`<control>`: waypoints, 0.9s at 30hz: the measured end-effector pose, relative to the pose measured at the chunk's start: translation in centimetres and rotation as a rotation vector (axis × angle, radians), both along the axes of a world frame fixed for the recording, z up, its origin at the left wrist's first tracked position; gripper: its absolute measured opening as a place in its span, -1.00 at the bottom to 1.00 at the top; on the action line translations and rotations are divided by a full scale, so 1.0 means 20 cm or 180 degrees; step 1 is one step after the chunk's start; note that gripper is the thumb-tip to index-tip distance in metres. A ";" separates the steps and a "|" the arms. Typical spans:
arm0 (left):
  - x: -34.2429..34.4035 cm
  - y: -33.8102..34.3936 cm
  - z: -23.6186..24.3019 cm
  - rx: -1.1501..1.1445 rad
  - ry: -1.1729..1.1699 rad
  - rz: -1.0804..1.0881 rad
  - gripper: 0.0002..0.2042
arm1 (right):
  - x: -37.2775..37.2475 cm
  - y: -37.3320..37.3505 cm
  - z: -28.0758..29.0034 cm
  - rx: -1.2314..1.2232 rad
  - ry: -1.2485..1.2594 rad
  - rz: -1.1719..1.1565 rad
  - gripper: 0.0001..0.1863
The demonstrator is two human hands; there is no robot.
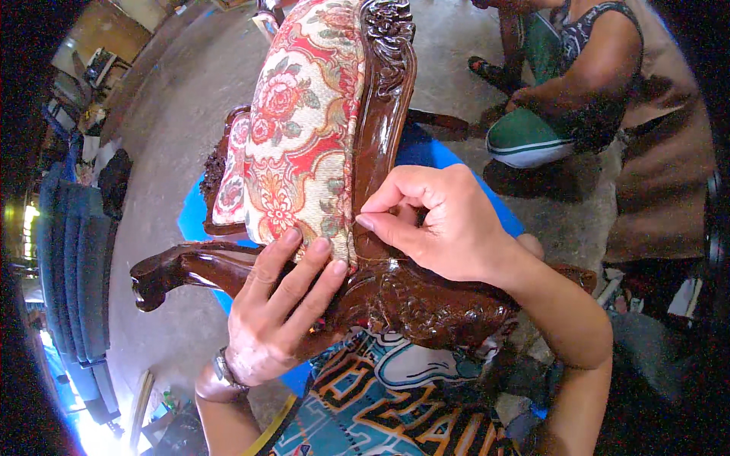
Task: The person trims the upholstery fabric on a wooden chair using a utility knife, then stitches the edge of the fabric along the chair frame using a needle and thread.
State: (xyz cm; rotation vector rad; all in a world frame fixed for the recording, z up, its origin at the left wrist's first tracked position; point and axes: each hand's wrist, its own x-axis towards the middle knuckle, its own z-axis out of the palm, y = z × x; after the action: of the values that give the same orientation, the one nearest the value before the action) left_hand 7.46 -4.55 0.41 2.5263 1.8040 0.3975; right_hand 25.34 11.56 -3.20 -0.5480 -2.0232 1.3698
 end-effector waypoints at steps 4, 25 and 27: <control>0.00 0.00 0.00 0.0002 0.0012 -0.0007 -0.30 | -0.01 0.00 0.00 0.0056 0.0256 -0.0057 -0.90; -0.01 0.01 0.00 0.0010 -0.0020 -0.0014 -0.28 | -0.03 0.10 0.09 -0.0326 -0.0250 0.0670 -0.93; -0.01 0.01 0.00 0.0014 -0.0022 -0.0008 -0.30 | -0.03 0.11 0.11 -0.0370 -0.0538 0.0773 -0.92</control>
State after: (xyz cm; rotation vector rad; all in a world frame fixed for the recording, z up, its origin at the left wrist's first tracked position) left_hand 7.28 -4.33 0.31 2.5263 1.7996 0.4101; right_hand 24.70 13.70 -0.99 -0.4952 -2.2133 1.6414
